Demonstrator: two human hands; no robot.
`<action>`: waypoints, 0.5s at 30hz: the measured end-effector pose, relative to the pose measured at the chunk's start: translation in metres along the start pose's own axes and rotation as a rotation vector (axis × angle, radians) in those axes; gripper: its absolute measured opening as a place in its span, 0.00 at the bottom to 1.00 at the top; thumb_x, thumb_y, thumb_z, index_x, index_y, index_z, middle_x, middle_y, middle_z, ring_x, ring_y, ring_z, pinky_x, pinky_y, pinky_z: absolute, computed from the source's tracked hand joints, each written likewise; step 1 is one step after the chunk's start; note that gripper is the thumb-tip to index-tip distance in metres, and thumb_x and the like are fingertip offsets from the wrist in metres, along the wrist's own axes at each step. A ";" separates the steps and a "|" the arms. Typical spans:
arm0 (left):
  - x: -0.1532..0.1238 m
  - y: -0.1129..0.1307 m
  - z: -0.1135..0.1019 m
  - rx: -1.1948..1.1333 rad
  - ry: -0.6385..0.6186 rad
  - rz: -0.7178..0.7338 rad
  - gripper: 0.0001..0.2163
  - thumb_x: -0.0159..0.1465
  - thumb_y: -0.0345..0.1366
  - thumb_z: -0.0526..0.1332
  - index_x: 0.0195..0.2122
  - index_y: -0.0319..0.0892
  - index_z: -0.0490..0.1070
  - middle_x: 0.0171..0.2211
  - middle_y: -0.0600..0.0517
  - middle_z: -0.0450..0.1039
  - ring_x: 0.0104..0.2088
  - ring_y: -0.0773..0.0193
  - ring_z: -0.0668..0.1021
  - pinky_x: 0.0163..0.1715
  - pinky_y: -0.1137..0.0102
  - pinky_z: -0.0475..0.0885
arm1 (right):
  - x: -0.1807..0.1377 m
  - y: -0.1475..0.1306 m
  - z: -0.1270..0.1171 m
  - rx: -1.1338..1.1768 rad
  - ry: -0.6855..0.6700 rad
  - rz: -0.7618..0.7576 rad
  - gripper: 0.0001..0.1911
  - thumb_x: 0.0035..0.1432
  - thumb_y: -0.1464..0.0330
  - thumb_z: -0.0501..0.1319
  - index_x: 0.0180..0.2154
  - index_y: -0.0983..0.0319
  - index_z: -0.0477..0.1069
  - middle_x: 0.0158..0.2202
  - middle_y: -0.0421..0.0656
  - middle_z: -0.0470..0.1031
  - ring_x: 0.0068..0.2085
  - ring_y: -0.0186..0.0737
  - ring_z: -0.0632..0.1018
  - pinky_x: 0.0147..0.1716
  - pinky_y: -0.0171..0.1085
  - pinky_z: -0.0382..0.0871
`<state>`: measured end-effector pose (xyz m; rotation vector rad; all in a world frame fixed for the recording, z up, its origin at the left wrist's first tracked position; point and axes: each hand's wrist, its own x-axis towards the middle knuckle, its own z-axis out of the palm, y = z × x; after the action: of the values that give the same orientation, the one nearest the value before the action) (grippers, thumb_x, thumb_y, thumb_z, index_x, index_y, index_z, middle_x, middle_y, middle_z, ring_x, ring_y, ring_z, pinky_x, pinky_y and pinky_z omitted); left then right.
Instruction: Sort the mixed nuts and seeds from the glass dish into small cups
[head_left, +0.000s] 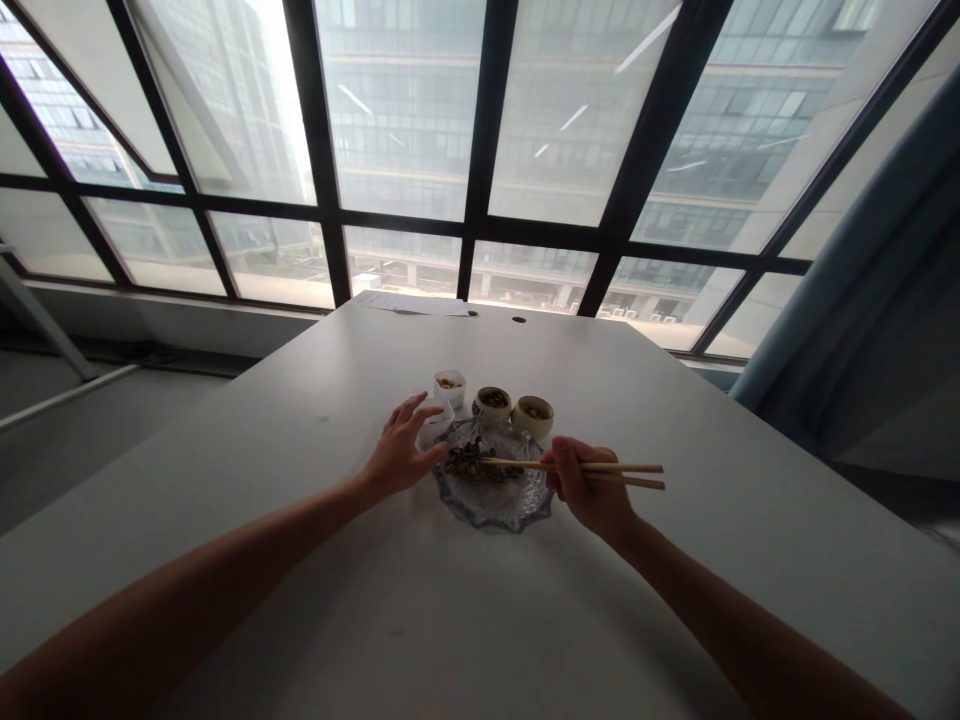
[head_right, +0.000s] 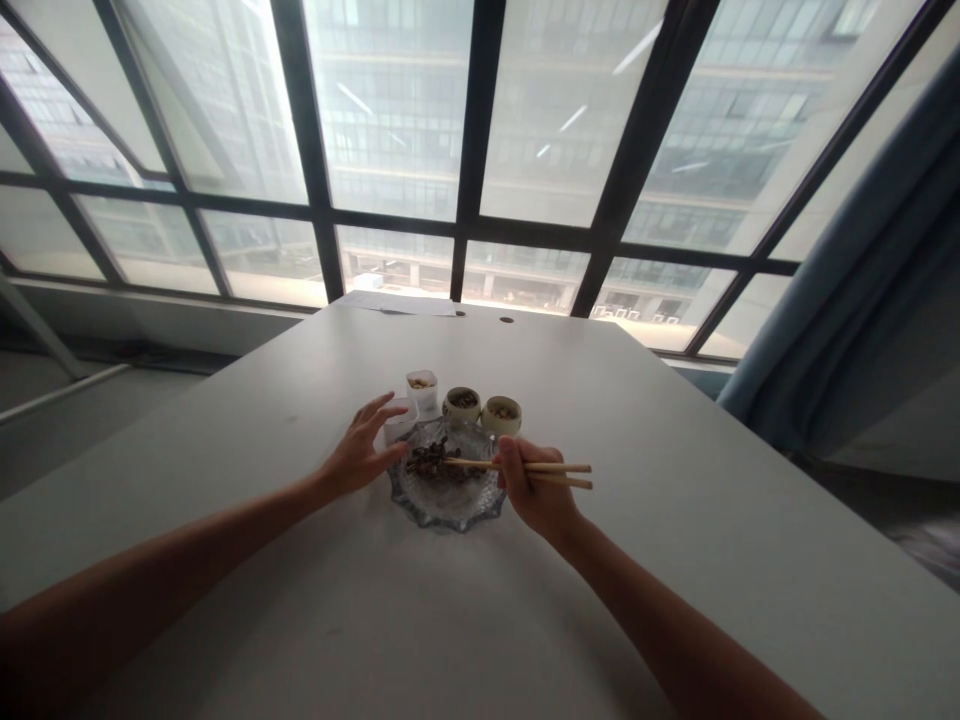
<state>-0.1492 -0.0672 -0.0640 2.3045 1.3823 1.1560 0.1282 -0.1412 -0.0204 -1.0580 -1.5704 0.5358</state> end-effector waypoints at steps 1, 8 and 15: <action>0.001 -0.002 0.000 0.007 0.009 -0.018 0.22 0.59 0.40 0.64 0.55 0.50 0.70 0.68 0.46 0.59 0.67 0.47 0.62 0.65 0.47 0.60 | -0.001 0.004 0.001 0.012 -0.004 0.003 0.28 0.62 0.46 0.58 0.23 0.61 0.75 0.14 0.39 0.70 0.14 0.32 0.68 0.13 0.31 0.61; 0.003 -0.009 -0.002 -0.003 0.068 -0.096 0.19 0.59 0.38 0.62 0.53 0.46 0.71 0.66 0.44 0.61 0.66 0.46 0.64 0.65 0.47 0.59 | 0.000 0.012 0.007 0.081 0.049 0.005 0.30 0.60 0.43 0.58 0.24 0.61 0.74 0.15 0.40 0.71 0.14 0.32 0.69 0.14 0.31 0.63; 0.008 -0.021 0.000 -0.163 0.136 -0.107 0.21 0.65 0.44 0.55 0.58 0.43 0.65 0.66 0.40 0.60 0.67 0.49 0.63 0.65 0.50 0.60 | 0.009 0.020 0.007 0.236 0.259 0.236 0.34 0.51 0.36 0.60 0.23 0.63 0.72 0.13 0.40 0.70 0.12 0.31 0.68 0.11 0.31 0.60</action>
<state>-0.1613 -0.0494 -0.0713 2.0493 1.3814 1.3589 0.1283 -0.1222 -0.0341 -1.0892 -1.1341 0.6963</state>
